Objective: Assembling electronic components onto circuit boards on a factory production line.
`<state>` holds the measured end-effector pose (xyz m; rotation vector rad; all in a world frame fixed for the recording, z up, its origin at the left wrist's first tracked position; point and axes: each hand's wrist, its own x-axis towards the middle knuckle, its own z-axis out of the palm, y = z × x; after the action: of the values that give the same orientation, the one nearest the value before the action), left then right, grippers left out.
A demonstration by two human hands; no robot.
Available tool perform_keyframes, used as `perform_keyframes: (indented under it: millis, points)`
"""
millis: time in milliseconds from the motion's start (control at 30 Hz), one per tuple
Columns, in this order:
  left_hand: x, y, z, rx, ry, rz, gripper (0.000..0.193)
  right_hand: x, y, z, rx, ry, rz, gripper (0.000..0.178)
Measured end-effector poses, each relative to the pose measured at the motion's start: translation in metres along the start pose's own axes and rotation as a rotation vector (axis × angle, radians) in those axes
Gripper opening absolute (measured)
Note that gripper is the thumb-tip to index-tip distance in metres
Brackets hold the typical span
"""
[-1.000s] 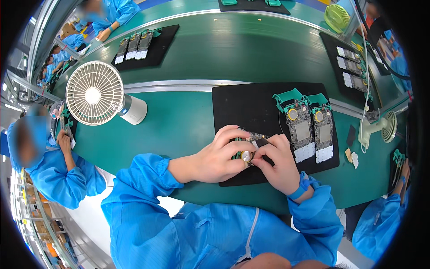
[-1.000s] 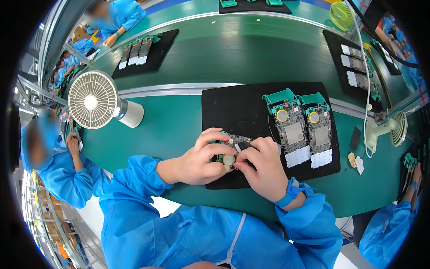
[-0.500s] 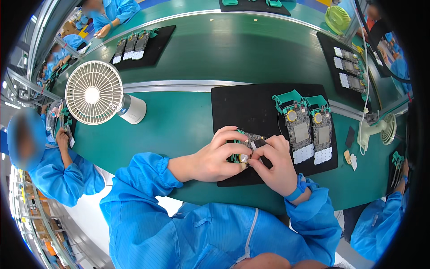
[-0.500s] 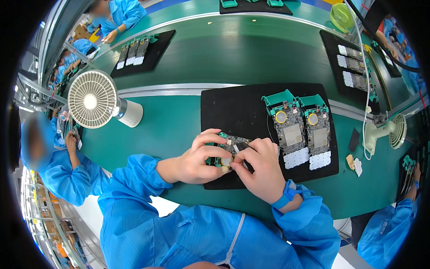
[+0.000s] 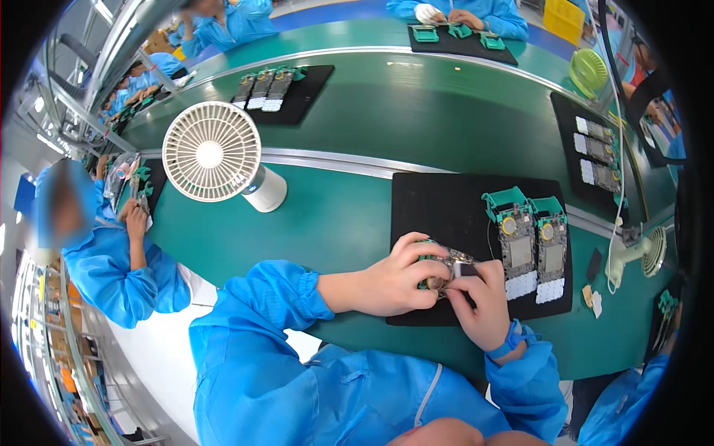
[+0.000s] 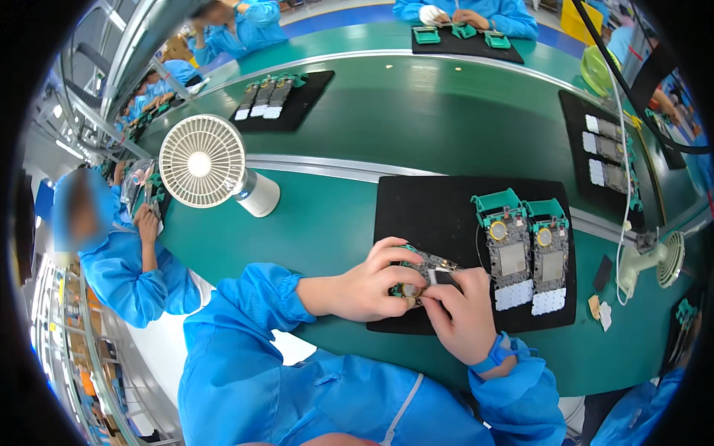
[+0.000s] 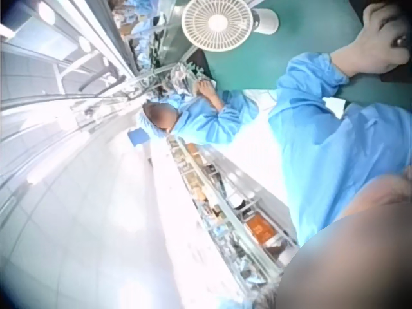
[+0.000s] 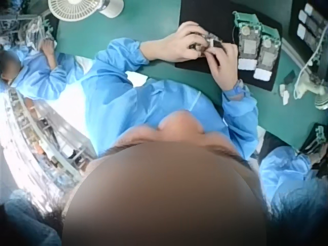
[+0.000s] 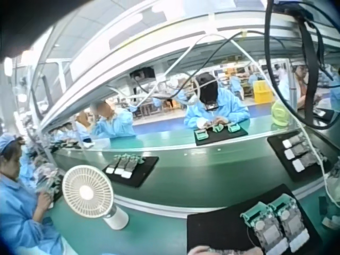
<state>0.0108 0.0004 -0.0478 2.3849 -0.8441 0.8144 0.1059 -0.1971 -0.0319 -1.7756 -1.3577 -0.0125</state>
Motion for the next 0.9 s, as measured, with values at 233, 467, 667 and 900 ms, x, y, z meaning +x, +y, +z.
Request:
perform_keyframes:
  millis: [233,467,667,900]
  points:
    - [0.003,0.001,-0.001,-0.032,0.002,-0.035,0.015,-0.005,-0.005,0.002,0.189,0.036,0.003,0.035]
    - [-0.001,-0.001,-0.003,-0.034,-0.006,-0.037,0.019,-0.004,0.006,0.01,0.198,-0.01,-0.006,0.031]
    - [-0.001,0.0,-0.001,-0.048,0.003,-0.039,0.022,-0.003,0.007,0.008,0.207,-0.025,-0.051,0.031]
    - [-0.001,0.0,0.0,-0.051,0.019,-0.036,0.022,-0.002,0.006,0.009,0.178,-0.021,-0.077,0.032]
